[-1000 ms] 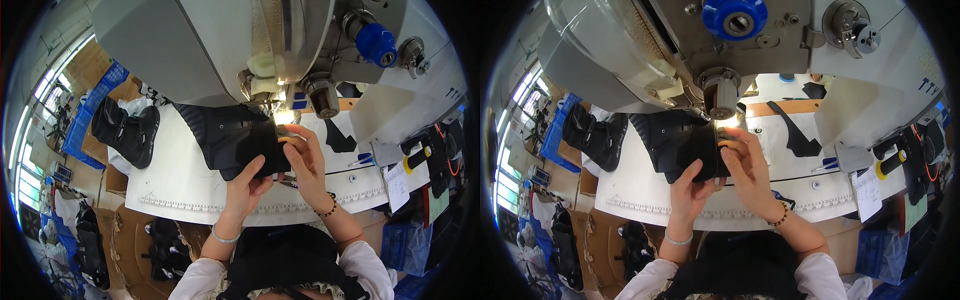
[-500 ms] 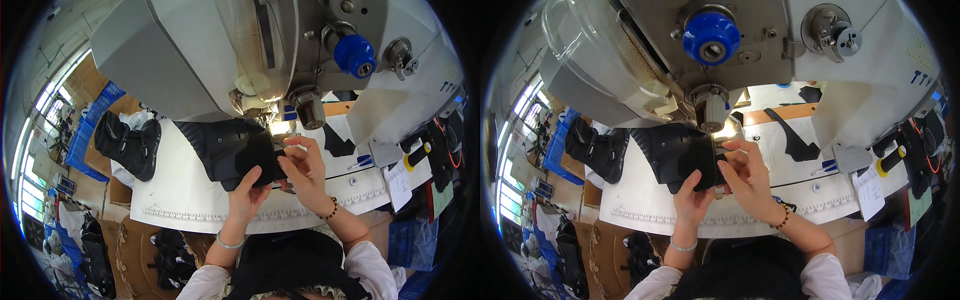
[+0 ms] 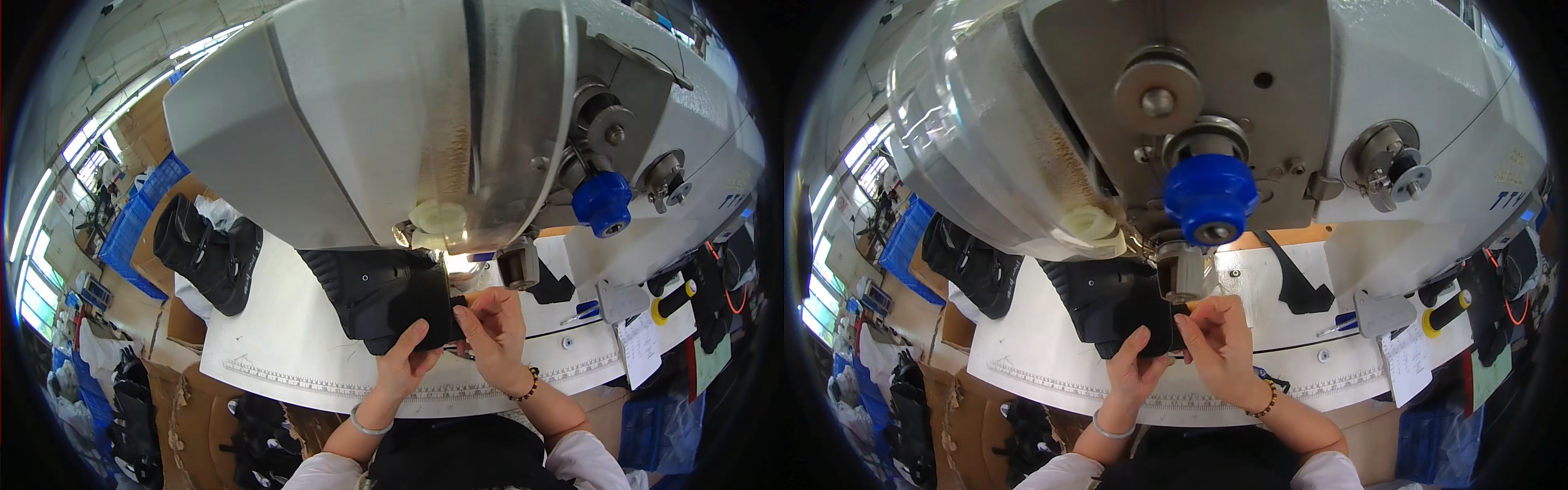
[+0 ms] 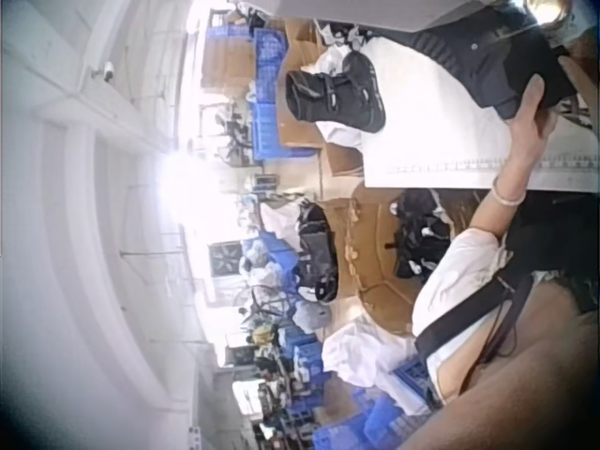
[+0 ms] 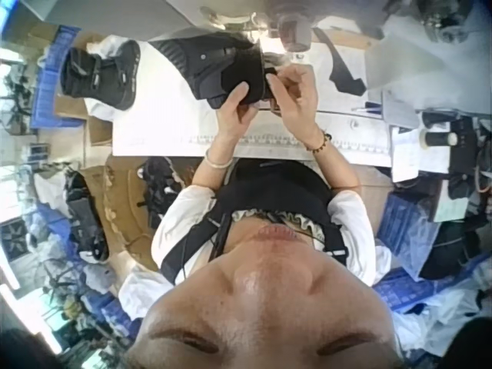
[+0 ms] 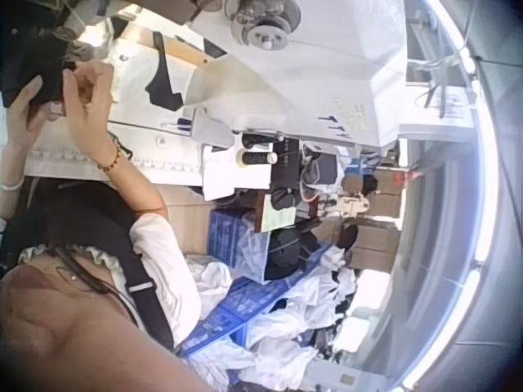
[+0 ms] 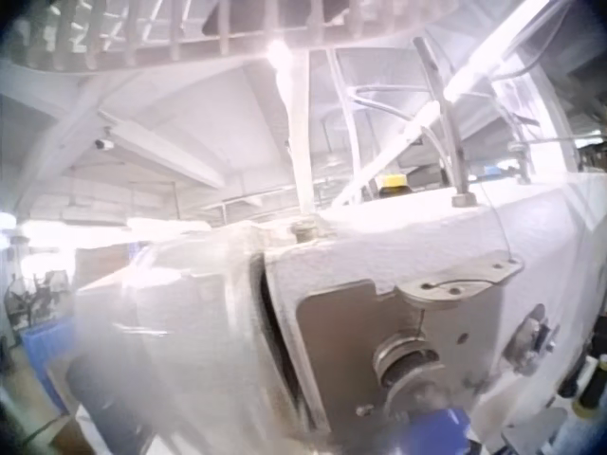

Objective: The person aligns pieces of a boot upper and stitches them together using a sewing machine, guiding the material along the needle by hand.

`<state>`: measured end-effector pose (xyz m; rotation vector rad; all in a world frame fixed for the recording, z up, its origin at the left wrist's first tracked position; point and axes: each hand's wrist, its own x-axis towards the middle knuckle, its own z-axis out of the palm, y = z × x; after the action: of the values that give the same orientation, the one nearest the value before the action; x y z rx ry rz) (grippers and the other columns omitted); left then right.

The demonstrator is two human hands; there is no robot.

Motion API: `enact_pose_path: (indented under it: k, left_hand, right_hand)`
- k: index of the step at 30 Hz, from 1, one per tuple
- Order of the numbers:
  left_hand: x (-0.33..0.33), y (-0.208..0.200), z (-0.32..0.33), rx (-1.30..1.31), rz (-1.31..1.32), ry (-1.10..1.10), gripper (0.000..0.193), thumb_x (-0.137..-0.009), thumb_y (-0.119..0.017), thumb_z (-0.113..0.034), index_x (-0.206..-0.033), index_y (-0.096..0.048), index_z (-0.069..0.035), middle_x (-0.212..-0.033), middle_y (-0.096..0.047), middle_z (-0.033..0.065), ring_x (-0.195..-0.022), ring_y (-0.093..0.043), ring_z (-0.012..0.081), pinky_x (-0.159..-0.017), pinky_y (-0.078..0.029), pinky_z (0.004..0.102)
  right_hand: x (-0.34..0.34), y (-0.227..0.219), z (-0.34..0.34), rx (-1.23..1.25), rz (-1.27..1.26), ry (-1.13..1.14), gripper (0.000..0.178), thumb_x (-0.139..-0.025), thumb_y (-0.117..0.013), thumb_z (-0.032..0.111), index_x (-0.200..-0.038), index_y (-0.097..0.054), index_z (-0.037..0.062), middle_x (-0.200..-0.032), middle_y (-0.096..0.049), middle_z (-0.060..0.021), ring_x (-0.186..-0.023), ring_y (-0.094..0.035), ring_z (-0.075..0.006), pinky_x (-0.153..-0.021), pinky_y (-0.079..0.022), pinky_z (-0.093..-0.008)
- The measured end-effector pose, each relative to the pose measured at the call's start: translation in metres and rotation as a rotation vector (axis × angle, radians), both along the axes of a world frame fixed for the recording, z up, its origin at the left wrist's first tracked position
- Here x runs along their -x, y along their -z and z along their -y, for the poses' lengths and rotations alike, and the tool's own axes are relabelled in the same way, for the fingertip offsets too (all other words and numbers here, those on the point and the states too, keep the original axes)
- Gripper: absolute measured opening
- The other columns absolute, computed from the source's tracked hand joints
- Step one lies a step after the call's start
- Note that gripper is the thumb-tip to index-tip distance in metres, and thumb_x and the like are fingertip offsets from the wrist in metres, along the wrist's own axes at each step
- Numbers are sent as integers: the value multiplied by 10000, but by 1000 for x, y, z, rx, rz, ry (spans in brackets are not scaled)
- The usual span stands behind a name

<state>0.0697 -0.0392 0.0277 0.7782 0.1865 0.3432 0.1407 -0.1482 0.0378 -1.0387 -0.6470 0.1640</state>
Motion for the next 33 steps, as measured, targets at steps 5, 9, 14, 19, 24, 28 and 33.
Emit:
enact_pose_path:
  k: [5, 9, 14, 19, 24, 28, 33]
  left_hand:
    - [-6, -3, -3, -46, 35, 22, 226, -852, -547, -188, -977, -530, -1, -744, -583, 96, -387, -372, 77, -322, -232, 180]
    - [-11, 0, -3, -97, 26, 11, 311, -860, -482, -247, -985, -536, 33, -729, -608, 109, -305, -270, 48, -349, -263, 167]
    - [-9, 0, -1, -78, 29, 2, 308, -867, -468, -237, -983, -536, 40, -765, -618, 116, -300, -264, 49, -380, -301, 181]
    - [-12, -14, 3, -63, 3, -46, 286, -872, -471, -219, -985, -534, 37, -820, -618, 114, -304, -264, 46, -370, -288, 171]
    - [-21, -8, -3, 4, 65, -13, 189, -866, -521, -196, -923, -534, -16, -685, -562, 82, -329, -311, 61, -305, -210, 176]
    - [-22, -8, -1, 28, 43, -46, 220, -879, -493, -210, -914, -543, 1, -648, -582, 80, -298, -265, 54, -292, -195, 180]
    - [-21, -13, -3, 26, 63, -40, 185, -879, -495, -187, -891, -545, -9, -684, -590, 89, -303, -274, 62, -292, -196, 186]
  right_hand:
    - [-6, -5, -4, 15, -19, 2, 192, -852, -543, 2, -927, -369, 35, -795, -497, -53, -567, -510, -62, -455, -443, -188]
    - [-7, -5, -4, -1, -47, -31, 202, -841, -550, -16, -931, -374, 25, -827, -496, -52, -648, -533, -72, -502, -490, -210]
    - [-5, -7, -1, -36, -83, -79, 209, -836, -550, -29, -936, -375, 26, -827, -495, -53, -678, -533, -71, -525, -497, -213]
    - [-8, -5, -3, -41, -49, -51, 206, -837, -547, -31, -926, -371, 29, -824, -496, -55, -672, -531, -72, -529, -497, -214]
    - [-7, -11, -10, -100, -54, 37, 202, -838, -534, -43, -933, -371, 28, -893, -506, -83, -725, -546, -86, -557, -510, -217]
    - [-9, -15, -6, -135, 46, 178, 198, -839, -523, -49, -977, -399, 21, -970, -503, -110, -790, -545, -86, -606, -520, -218]
    - [-22, -14, 16, 440, 947, 451, 311, -724, -596, -83, -1017, -544, 6, -1013, -512, -124, -841, -562, -224, -700, -501, -306]
